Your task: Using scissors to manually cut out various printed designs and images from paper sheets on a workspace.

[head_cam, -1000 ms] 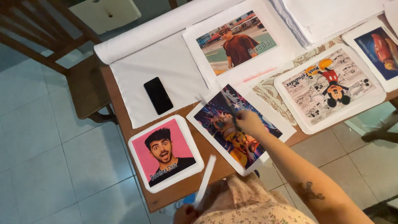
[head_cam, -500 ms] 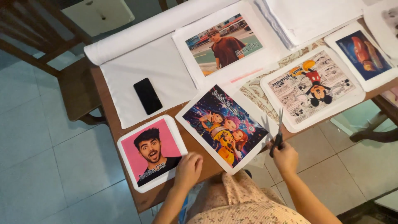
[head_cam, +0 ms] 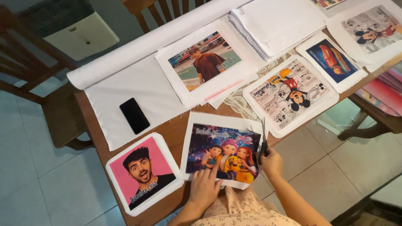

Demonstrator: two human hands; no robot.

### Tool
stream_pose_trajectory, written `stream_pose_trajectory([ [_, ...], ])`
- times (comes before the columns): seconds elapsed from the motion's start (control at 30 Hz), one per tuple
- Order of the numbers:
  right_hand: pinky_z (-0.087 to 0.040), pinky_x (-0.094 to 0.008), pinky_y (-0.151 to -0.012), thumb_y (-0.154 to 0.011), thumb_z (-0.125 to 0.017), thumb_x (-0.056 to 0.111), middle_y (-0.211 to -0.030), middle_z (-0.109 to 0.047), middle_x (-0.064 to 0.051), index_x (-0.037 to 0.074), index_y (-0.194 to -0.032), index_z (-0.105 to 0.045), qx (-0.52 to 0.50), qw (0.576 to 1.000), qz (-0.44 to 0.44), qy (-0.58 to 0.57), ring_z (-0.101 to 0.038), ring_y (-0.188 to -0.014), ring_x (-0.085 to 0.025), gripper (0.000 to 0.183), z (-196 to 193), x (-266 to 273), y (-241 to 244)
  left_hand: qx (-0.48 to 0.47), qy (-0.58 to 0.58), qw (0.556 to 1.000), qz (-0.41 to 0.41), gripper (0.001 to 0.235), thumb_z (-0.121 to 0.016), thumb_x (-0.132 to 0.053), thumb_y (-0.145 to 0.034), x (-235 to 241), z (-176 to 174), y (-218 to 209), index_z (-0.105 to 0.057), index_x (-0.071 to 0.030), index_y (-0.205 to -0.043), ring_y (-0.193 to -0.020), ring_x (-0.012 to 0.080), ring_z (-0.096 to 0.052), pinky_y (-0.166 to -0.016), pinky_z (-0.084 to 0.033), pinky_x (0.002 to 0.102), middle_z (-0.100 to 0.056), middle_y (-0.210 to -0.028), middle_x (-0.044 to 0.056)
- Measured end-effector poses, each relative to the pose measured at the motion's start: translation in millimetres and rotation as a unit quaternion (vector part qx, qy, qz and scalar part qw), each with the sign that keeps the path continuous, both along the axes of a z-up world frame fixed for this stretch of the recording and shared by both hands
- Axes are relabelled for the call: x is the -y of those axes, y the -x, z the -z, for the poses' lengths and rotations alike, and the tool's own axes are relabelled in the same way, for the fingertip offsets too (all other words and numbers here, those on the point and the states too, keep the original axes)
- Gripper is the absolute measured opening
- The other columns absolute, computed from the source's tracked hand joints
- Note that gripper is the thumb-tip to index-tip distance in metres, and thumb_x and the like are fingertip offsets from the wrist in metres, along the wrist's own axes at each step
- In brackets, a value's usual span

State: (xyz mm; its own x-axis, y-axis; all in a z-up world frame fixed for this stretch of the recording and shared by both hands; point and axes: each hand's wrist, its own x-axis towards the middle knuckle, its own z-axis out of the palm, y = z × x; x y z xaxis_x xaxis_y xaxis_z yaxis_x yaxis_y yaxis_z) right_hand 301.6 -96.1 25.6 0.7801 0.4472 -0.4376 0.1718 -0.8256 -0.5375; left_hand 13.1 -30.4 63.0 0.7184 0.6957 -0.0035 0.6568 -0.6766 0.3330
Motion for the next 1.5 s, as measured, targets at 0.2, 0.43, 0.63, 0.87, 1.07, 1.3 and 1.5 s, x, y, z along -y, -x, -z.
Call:
stream_pose_trajectory([
  [0.2,-0.053,-0.048,-0.076,-0.073,-0.067,0.017,-0.097,-0.076,-0.009,0.020,-0.103,-0.069,0.205,0.961,-0.176,-0.063,-0.070,-0.090,-0.037,0.030,-1,-39,-45,-0.002,-0.010,0.999,-0.038,0.051,-0.060,-0.041,-0.097,-40,17,24,-0.057,-0.013,-0.140,-0.138,0.0327,-0.042,-0.116,-0.028,0.056,-0.051,-0.149,0.011],
  [0.43,-0.052,-0.040,-0.082,-0.057,-0.067,0.011,-0.085,-0.072,-0.004,0.011,-0.089,-0.064,0.459,0.665,-0.517,-0.283,-0.067,-0.073,-0.025,0.032,-93,-184,-41,-0.007,0.002,1.000,0.016,0.059,-0.067,-0.047,-0.094,11,24,19,-0.057,-0.004,-0.132,-0.109,0.0325,-0.056,-0.086,-0.045,0.048,-0.061,-0.127,0.015],
  [0.63,-0.042,-0.043,-0.114,-0.075,-0.069,0.006,-0.103,-0.072,-0.004,0.012,-0.104,-0.068,0.505,0.619,-0.535,-0.276,-0.068,-0.098,-0.021,0.029,-108,-253,-8,0.067,-0.019,0.992,0.100,0.058,-0.081,-0.040,-0.087,5,16,6,-0.064,-0.007,-0.131,-0.112,0.0278,-0.057,-0.088,-0.046,0.043,-0.064,-0.127,0.008],
  [0.87,-0.047,-0.049,-0.081,-0.070,-0.070,-0.002,-0.111,-0.066,-0.016,0.005,-0.113,-0.057,0.302,0.870,-0.309,-0.239,-0.061,-0.098,-0.040,0.045,-78,-169,-2,0.072,0.104,0.991,0.054,0.040,-0.066,-0.028,-0.097,-29,0,14,-0.063,-0.006,-0.129,-0.124,0.0329,-0.053,-0.105,-0.038,0.052,-0.062,-0.133,0.011],
  [1.07,-0.034,-0.056,-0.120,-0.084,-0.077,0.027,-0.114,-0.073,-0.012,0.009,-0.100,-0.066,0.168,0.928,-0.324,-0.070,-0.058,-0.123,-0.034,0.026,-32,-69,29,0.066,-0.003,0.993,-0.093,0.047,-0.065,-0.032,-0.095,-59,23,27,-0.060,-0.010,-0.136,-0.135,0.0310,-0.049,-0.109,-0.038,0.052,-0.058,-0.143,0.009],
  [1.3,-0.021,-0.060,-0.123,-0.071,-0.082,0.022,-0.111,-0.070,-0.007,0.010,-0.107,-0.060,0.282,0.850,-0.442,-0.049,-0.067,-0.105,-0.026,0.044,-14,-82,11,0.000,-0.049,0.997,-0.064,0.056,-0.070,-0.040,-0.090,-19,19,14,-0.059,-0.011,-0.137,-0.123,0.0277,-0.055,-0.097,-0.043,0.047,-0.062,-0.136,0.008],
  [1.5,-0.026,-0.062,-0.121,-0.074,-0.074,0.016,-0.125,-0.067,-0.005,0.013,-0.120,-0.059,0.242,0.853,-0.460,-0.043,-0.067,-0.114,-0.025,0.048,-3,-123,-40,0.046,0.116,0.992,0.015,0.056,-0.068,-0.035,-0.094,-6,-1,-11,-0.055,-0.007,-0.140,-0.137,0.0368,-0.041,-0.108,-0.036,0.056,-0.046,-0.152,0.016],
])
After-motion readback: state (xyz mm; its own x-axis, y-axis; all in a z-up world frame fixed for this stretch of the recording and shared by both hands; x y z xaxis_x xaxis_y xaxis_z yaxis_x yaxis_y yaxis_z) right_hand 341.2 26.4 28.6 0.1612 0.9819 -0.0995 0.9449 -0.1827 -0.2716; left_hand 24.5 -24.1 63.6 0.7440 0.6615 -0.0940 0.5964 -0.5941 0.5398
